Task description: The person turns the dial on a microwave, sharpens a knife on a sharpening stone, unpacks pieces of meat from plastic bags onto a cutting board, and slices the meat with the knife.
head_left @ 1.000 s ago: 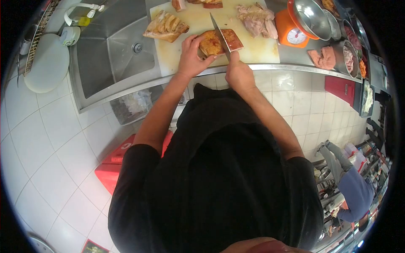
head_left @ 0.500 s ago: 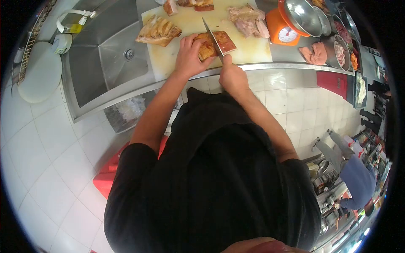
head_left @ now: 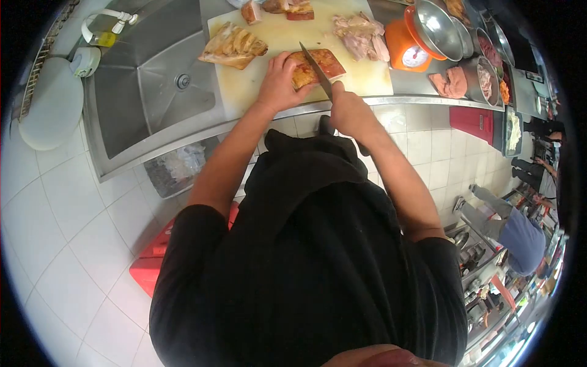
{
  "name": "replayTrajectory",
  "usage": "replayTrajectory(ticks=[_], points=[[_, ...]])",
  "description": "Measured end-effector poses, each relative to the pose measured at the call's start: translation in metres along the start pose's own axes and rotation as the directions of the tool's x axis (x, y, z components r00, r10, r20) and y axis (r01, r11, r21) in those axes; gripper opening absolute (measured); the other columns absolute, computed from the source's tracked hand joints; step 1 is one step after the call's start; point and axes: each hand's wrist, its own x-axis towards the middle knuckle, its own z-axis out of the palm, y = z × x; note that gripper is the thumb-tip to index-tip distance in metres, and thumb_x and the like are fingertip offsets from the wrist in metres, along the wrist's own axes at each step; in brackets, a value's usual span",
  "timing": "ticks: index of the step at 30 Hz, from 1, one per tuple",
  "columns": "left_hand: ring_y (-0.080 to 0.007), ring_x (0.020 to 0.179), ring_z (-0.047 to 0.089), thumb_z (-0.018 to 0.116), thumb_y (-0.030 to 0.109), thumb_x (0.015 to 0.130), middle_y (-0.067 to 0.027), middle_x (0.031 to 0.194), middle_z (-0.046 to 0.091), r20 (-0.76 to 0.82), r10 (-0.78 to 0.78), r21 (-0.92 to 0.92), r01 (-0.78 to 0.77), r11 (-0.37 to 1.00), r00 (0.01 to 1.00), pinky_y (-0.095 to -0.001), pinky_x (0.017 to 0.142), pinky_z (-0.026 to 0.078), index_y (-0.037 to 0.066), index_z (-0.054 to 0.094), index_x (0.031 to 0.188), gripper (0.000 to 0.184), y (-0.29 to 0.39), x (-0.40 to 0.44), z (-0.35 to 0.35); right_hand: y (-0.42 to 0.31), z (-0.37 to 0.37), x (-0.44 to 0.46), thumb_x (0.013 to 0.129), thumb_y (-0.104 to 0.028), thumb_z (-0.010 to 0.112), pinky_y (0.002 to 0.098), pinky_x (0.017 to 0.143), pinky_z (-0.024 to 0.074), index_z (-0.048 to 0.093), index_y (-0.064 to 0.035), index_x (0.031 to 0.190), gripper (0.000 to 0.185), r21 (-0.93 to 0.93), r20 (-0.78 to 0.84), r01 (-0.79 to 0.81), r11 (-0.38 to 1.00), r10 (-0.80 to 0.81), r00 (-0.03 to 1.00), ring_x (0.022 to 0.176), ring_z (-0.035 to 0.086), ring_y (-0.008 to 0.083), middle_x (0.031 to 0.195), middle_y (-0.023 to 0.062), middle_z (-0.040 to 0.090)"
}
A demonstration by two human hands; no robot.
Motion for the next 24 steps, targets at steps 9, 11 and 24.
replayTrajectory(ticks=[9, 11, 24], points=[[-0.0457, 0.121, 0.047, 0.082, 0.037, 0.078, -0.0248, 0.137, 0.047, -0.063, -0.024, -0.068, 0.020, 0.997, 0.998, -0.0527, 0.104, 0.043, 0.003, 0.058, 0.114, 0.055, -0.007, -0.001, 0.007, -0.015, -0.025, 0.028, 0.084, -0.001, 0.055, 0.0497, 0.083, 0.0569, 0.053, 0.0103, 0.113, 0.032, -0.130, 0.022, 0.101, 0.986, -0.098, 0.995, 0.097, 0.071, 0.0424, 0.098, 0.0314, 0.070], [-0.0461, 0.120, 0.047, 0.082, 0.036, 0.079, -0.0253, 0.136, 0.048, -0.086, -0.031, -0.080, 0.024, 0.997, 0.996, -0.0530, 0.103, 0.043, 0.003, 0.059, 0.114, 0.053, -0.008, -0.003, 0.007, -0.021, -0.036, 0.034, 0.082, 0.000, 0.054, 0.0479, 0.075, 0.0576, 0.054, 0.0114, 0.112, 0.031, -0.108, 0.075, 0.094, 0.990, -0.086, 0.993, 0.089, 0.073, 0.0412, 0.091, 0.0309, 0.070], [-0.0455, 0.117, 0.049, 0.083, 0.032, 0.075, -0.0254, 0.131, 0.050, -0.164, -0.023, -0.115, 0.004, 0.993, 0.986, -0.0535, 0.100, 0.045, 0.004, 0.063, 0.114, 0.051, -0.010, -0.005, 0.016, -0.048, -0.044, 0.069, 0.086, -0.011, 0.065, 0.0452, 0.076, 0.0593, 0.065, 0.0119, 0.113, 0.035, -0.210, 0.153, 0.124, 0.970, -0.093, 0.984, 0.091, 0.074, 0.0392, 0.099, 0.0315, 0.071]])
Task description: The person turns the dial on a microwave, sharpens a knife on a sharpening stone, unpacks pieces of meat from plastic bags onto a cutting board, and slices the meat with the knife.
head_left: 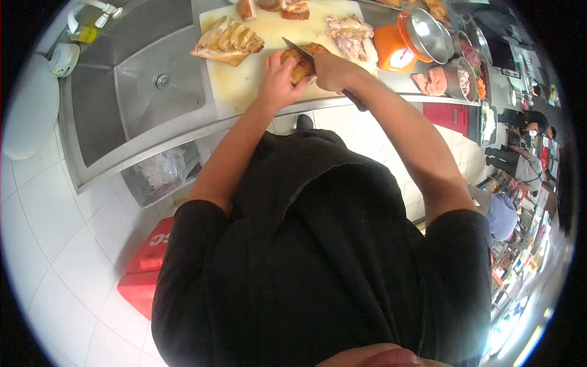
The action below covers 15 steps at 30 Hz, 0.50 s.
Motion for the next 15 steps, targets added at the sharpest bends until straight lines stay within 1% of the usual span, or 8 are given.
replayTrajectory(ticks=[2, 3, 4, 5, 6, 9, 12, 15], points=[[-0.0451, 0.118, 0.048, 0.083, 0.032, 0.075, -0.0250, 0.131, 0.049, 0.006, 0.002, 0.023, -0.002, 1.000, 1.000, -0.0539, 0.099, 0.045, 0.004, 0.063, 0.114, 0.052, 0.003, 0.003, 0.000, 0.007, 0.018, 0.010, 0.087, -0.012, 0.067, 0.0457, 0.082, 0.0591, 0.067, 0.0099, 0.112, 0.034, 0.090, -0.087, -0.018, 0.996, 0.026, 0.996, 0.094, 0.073, 0.0389, 0.101, 0.0317, 0.071], [-0.0449, 0.119, 0.048, 0.084, 0.032, 0.074, -0.0249, 0.132, 0.048, 0.018, -0.002, 0.052, 0.001, 0.999, 1.000, -0.0541, 0.099, 0.046, 0.004, 0.063, 0.113, 0.052, 0.008, 0.002, -0.001, 0.013, 0.021, 0.010, 0.088, -0.011, 0.066, 0.0469, 0.089, 0.0573, 0.066, 0.0107, 0.112, 0.033, 0.058, -0.045, -0.025, 0.998, 0.028, 0.999, 0.100, 0.072, 0.0395, 0.105, 0.0313, 0.071], [-0.0447, 0.120, 0.047, 0.084, 0.032, 0.074, -0.0247, 0.132, 0.048, 0.031, -0.008, 0.080, 0.006, 0.997, 0.999, -0.0543, 0.099, 0.046, 0.004, 0.063, 0.113, 0.052, 0.014, 0.000, -0.004, 0.031, 0.042, 0.017, 0.089, -0.010, 0.063, 0.0484, 0.090, 0.0564, 0.060, 0.0103, 0.123, 0.040, -0.054, -0.097, 0.033, 0.998, -0.038, 0.995, 0.106, 0.070, 0.0403, 0.108, 0.0306, 0.070], [-0.0442, 0.123, 0.046, 0.084, 0.032, 0.073, -0.0240, 0.135, 0.046, 0.062, -0.033, 0.080, 0.028, 0.996, 0.997, -0.0549, 0.098, 0.047, 0.005, 0.063, 0.111, 0.052, 0.020, 0.000, -0.007, 0.031, 0.046, 0.010, 0.090, -0.010, 0.062, 0.0489, 0.091, 0.0558, 0.055, 0.0096, 0.127, 0.043, -0.006, -0.135, -0.011, 1.000, 0.010, 0.991, 0.108, 0.069, 0.0402, 0.109, 0.0304, 0.070], [-0.0444, 0.124, 0.045, 0.084, 0.032, 0.073, -0.0239, 0.135, 0.046, 0.054, -0.027, 0.080, 0.022, 0.997, 0.998, -0.0550, 0.098, 0.047, 0.005, 0.063, 0.111, 0.052, 0.019, 0.001, -0.006, 0.031, 0.052, 0.004, 0.090, -0.010, 0.060, 0.0493, 0.093, 0.0552, 0.050, 0.0090, 0.131, 0.046, 0.043, -0.159, -0.050, 0.998, 0.056, 0.986, 0.110, 0.069, 0.0402, 0.111, 0.0302, 0.069], [-0.0447, 0.125, 0.045, 0.085, 0.030, 0.072, -0.0235, 0.135, 0.046, 0.057, -0.036, 0.094, 0.030, 0.995, 0.998, -0.0557, 0.096, 0.049, 0.006, 0.063, 0.112, 0.051, 0.018, -0.003, -0.005, 0.021, 0.046, -0.006, 0.091, -0.009, 0.058, 0.0496, 0.091, 0.0552, 0.047, 0.0065, 0.130, 0.043, 0.030, -0.076, -0.095, 0.995, 0.097, 0.992, 0.108, 0.069, 0.0402, 0.112, 0.0298, 0.069], [-0.0455, 0.125, 0.045, 0.084, 0.027, 0.071, -0.0249, 0.135, 0.046, 0.054, -0.010, 0.094, 0.005, 0.996, 0.998, -0.0551, 0.099, 0.047, 0.004, 0.063, 0.112, 0.052, 0.013, -0.002, -0.003, 0.023, 0.070, -0.004, 0.090, -0.009, 0.059, 0.0502, 0.090, 0.0554, 0.050, 0.0043, 0.121, 0.035, 0.100, -0.143, -0.140, 0.985, 0.154, 0.978, 0.106, 0.070, 0.0407, 0.110, 0.0289, 0.070], [-0.0464, 0.125, 0.044, 0.084, 0.025, 0.070, -0.0265, 0.135, 0.046, 0.019, 0.034, 0.103, -0.036, 0.994, 0.999, -0.0540, 0.103, 0.044, 0.002, 0.063, 0.112, 0.052, 0.011, 0.000, 0.000, 0.027, 0.082, -0.002, 0.090, -0.009, 0.059, 0.0509, 0.088, 0.0556, 0.050, 0.0032, 0.119, 0.033, 0.155, -0.229, -0.096, 0.983, 0.131, 0.965, 0.104, 0.070, 0.0415, 0.107, 0.0282, 0.070]])
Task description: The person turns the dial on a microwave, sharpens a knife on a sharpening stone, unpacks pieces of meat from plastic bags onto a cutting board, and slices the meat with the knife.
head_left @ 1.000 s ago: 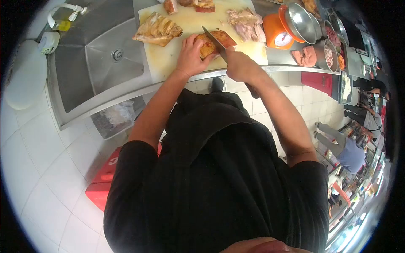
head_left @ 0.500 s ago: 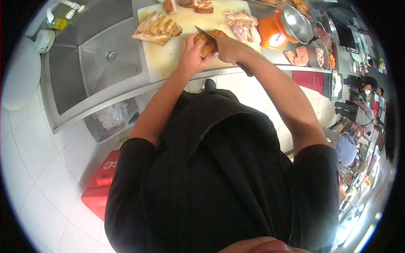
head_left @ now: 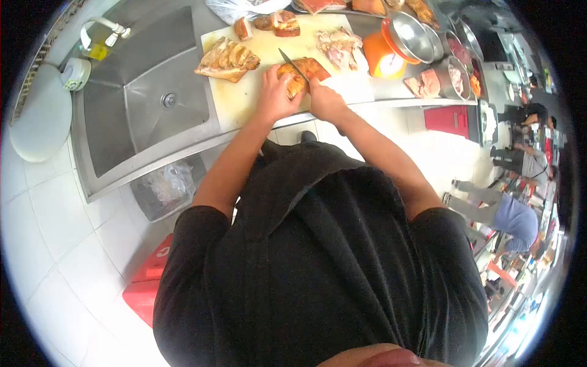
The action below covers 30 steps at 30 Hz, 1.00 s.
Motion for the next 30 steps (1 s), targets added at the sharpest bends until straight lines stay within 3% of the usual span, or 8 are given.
replayTrajectory(ticks=[3, 7, 12, 20, 23, 27, 28, 30], points=[[-0.0472, 0.124, 0.045, 0.084, 0.025, 0.071, -0.0276, 0.135, 0.046, 0.027, -0.018, -0.003, 0.018, 1.000, 0.999, -0.0530, 0.106, 0.042, 0.001, 0.062, 0.114, 0.053, -0.005, 0.000, 0.003, 0.003, -0.012, 0.004, 0.089, -0.008, 0.058, 0.0519, 0.088, 0.0552, 0.050, 0.0043, 0.119, 0.034, -0.055, 0.019, 0.103, 0.993, -0.102, 0.995, 0.102, 0.070, 0.0423, 0.106, 0.0287, 0.071], [-0.0473, 0.124, 0.045, 0.083, 0.025, 0.072, -0.0282, 0.137, 0.045, 0.072, -0.028, 0.021, 0.027, 0.999, 0.997, -0.0542, 0.104, 0.042, 0.001, 0.061, 0.112, 0.052, 0.011, -0.007, -0.007, 0.003, -0.035, -0.009, 0.088, -0.005, 0.055, 0.0521, 0.086, 0.0553, 0.050, 0.0063, 0.120, 0.034, 0.001, 0.161, 0.095, 0.996, -0.094, 0.983, 0.103, 0.070, 0.0438, 0.106, 0.0317, 0.070], [-0.0465, 0.126, 0.045, 0.083, 0.027, 0.074, -0.0284, 0.138, 0.044, 0.062, -0.054, 0.023, 0.053, 0.998, 0.997, -0.0547, 0.107, 0.041, 0.000, 0.064, 0.115, 0.052, 0.010, -0.008, -0.003, 0.007, 0.005, 0.002, 0.090, -0.007, 0.056, 0.0517, 0.085, 0.0566, 0.051, 0.0078, 0.120, 0.034, 0.024, 0.056, 0.018, 1.000, -0.019, 0.998, 0.100, 0.071, 0.0430, 0.104, 0.0309, 0.070], [-0.0463, 0.127, 0.046, 0.083, 0.023, 0.075, -0.0273, 0.138, 0.046, 0.028, -0.052, 0.026, 0.051, 0.998, 0.998, -0.0524, 0.110, 0.039, 0.001, 0.061, 0.120, 0.055, 0.011, -0.010, -0.005, 0.031, -0.006, -0.027, 0.085, -0.001, 0.058, 0.0491, 0.082, 0.0579, 0.053, 0.0054, 0.119, 0.035, 0.007, 0.082, 0.099, 0.995, -0.099, 0.992, 0.097, 0.072, 0.0411, 0.105, 0.0285, 0.071], [-0.0456, 0.127, 0.046, 0.083, 0.023, 0.075, -0.0259, 0.139, 0.045, 0.048, -0.047, 0.032, 0.045, 0.998, 0.998, -0.0518, 0.110, 0.040, 0.002, 0.060, 0.122, 0.057, 0.007, -0.010, -0.006, 0.028, -0.029, -0.021, 0.084, 0.000, 0.057, 0.0469, 0.076, 0.0590, 0.054, 0.0068, 0.118, 0.035, 0.138, 0.184, 0.039, 0.990, -0.064, 0.981, 0.091, 0.074, 0.0397, 0.102, 0.0274, 0.071], [-0.0450, 0.127, 0.046, 0.083, 0.023, 0.074, -0.0246, 0.139, 0.046, 0.082, -0.074, 0.037, 0.072, 0.997, 0.994, -0.0517, 0.109, 0.041, 0.004, 0.059, 0.123, 0.057, -0.005, -0.003, -0.011, 0.033, -0.030, -0.002, 0.083, -0.003, 0.058, 0.0455, 0.074, 0.0595, 0.067, 0.0069, 0.108, 0.028, 0.076, 0.185, 0.117, 0.990, -0.129, 0.974, 0.090, 0.075, 0.0375, 0.104, 0.0294, 0.072], [-0.0454, 0.127, 0.047, 0.083, 0.023, 0.074, -0.0258, 0.138, 0.048, 0.083, -0.049, 0.051, 0.045, 0.998, 0.995, -0.0513, 0.109, 0.041, 0.004, 0.058, 0.123, 0.058, -0.008, -0.005, -0.012, 0.031, -0.043, -0.007, 0.083, -0.003, 0.056, 0.0467, 0.078, 0.0575, 0.054, 0.0094, 0.123, 0.041, 0.087, 0.254, 0.099, 0.991, -0.118, 0.960, 0.096, 0.073, 0.0384, 0.103, 0.0290, 0.072], [-0.0457, 0.127, 0.047, 0.083, 0.023, 0.075, -0.0265, 0.138, 0.048, 0.085, -0.016, 0.055, 0.011, 0.998, 0.996, -0.0508, 0.109, 0.041, 0.004, 0.056, 0.124, 0.059, -0.009, -0.008, -0.017, 0.027, -0.036, 0.002, 0.084, -0.004, 0.057, 0.0460, 0.080, 0.0576, 0.057, 0.0097, 0.121, 0.040, 0.059, 0.203, 0.186, 0.981, -0.194, 0.960, 0.098, 0.073, 0.0378, 0.103, 0.0285, 0.072]])
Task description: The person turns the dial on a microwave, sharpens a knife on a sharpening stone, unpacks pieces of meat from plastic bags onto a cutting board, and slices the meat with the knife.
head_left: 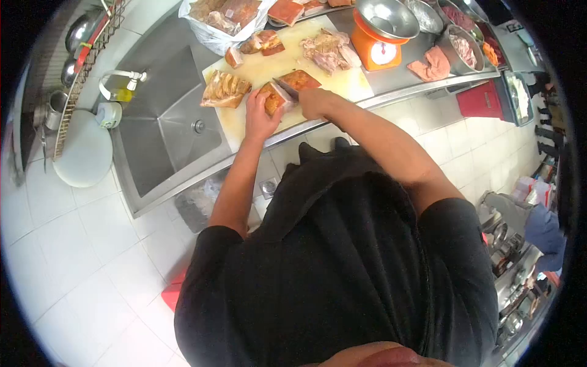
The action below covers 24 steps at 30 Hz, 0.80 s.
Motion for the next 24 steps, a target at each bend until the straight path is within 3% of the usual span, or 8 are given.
replayTrajectory(ticks=[4, 7, 10, 16, 22, 24], points=[[-0.0454, 0.125, 0.048, 0.083, 0.022, 0.076, -0.0265, 0.136, 0.048, 0.009, 0.000, 0.048, -0.001, 0.999, 1.000, -0.0505, 0.108, 0.042, 0.005, 0.053, 0.125, 0.060, 0.001, -0.002, 0.001, -0.002, 0.001, 0.005, 0.084, -0.005, 0.058, 0.0453, 0.082, 0.0577, 0.063, 0.0097, 0.115, 0.035, 0.017, -0.059, 0.059, 0.998, -0.057, 0.997, 0.100, 0.073, 0.0371, 0.106, 0.0273, 0.072], [-0.0442, 0.123, 0.049, 0.083, 0.022, 0.077, -0.0251, 0.133, 0.050, 0.060, -0.049, 0.045, 0.046, 0.998, 0.997, -0.0506, 0.106, 0.042, 0.004, 0.051, 0.126, 0.061, 0.013, 0.001, -0.005, 0.009, 0.024, 0.007, 0.083, -0.005, 0.060, 0.0467, 0.082, 0.0575, 0.063, 0.0083, 0.115, 0.034, 0.107, -0.212, 0.058, 0.993, -0.034, 0.977, 0.101, 0.072, 0.0369, 0.108, 0.0277, 0.071], [-0.0395, 0.117, 0.053, 0.082, 0.018, 0.078, -0.0208, 0.121, 0.054, 0.024, -0.122, 0.091, 0.119, 0.989, 0.992, -0.0449, 0.104, 0.045, 0.002, 0.049, 0.129, 0.062, 0.026, -0.009, -0.009, 0.033, 0.031, -0.005, 0.083, -0.005, 0.061, 0.0482, 0.085, 0.0565, 0.057, 0.0075, 0.123, 0.042, -0.052, 0.014, 0.126, 0.991, -0.125, 0.992, 0.102, 0.071, 0.0393, 0.108, 0.0287, 0.071], [-0.0414, 0.120, 0.051, 0.083, 0.019, 0.076, -0.0227, 0.126, 0.053, -0.092, -0.268, 0.002, 0.269, 0.963, 0.959, -0.0484, 0.105, 0.043, 0.003, 0.046, 0.132, 0.069, 0.027, -0.028, -0.010, 0.069, 0.024, -0.043, 0.086, -0.007, 0.060, 0.0513, 0.088, 0.0541, 0.052, 0.0050, 0.120, 0.038, 0.106, -0.080, 0.151, 0.983, -0.143, 0.987, 0.101, 0.069, 0.0435, 0.101, 0.0314, 0.069], [-0.0419, 0.121, 0.050, 0.083, 0.018, 0.075, -0.0231, 0.128, 0.053, -0.158, -0.286, 0.173, 0.312, 0.934, 0.945, -0.0489, 0.106, 0.043, 0.002, 0.047, 0.134, 0.071, 0.023, -0.032, -0.028, 0.096, -0.038, -0.087, 0.088, -0.006, 0.053, 0.0560, 0.089, 0.0504, 0.051, 0.0046, 0.114, 0.029, 0.358, -0.149, 0.102, 0.928, -0.051, 0.988, 0.104, 0.066, 0.0473, 0.103, 0.0335, 0.068], [-0.0422, 0.123, 0.050, 0.083, 0.019, 0.074, -0.0233, 0.129, 0.053, -0.247, -0.197, 0.291, 0.267, 0.919, 0.949, -0.0490, 0.107, 0.042, 0.002, 0.049, 0.134, 0.071, 0.046, -0.022, -0.036, 0.123, -0.037, -0.072, 0.088, -0.006, 0.053, 0.0558, 0.089, 0.0501, 0.051, 0.0045, 0.113, 0.027, 0.279, -0.173, 0.068, 0.958, -0.020, 0.985, 0.103, 0.066, 0.0481, 0.103, 0.0334, 0.067]])
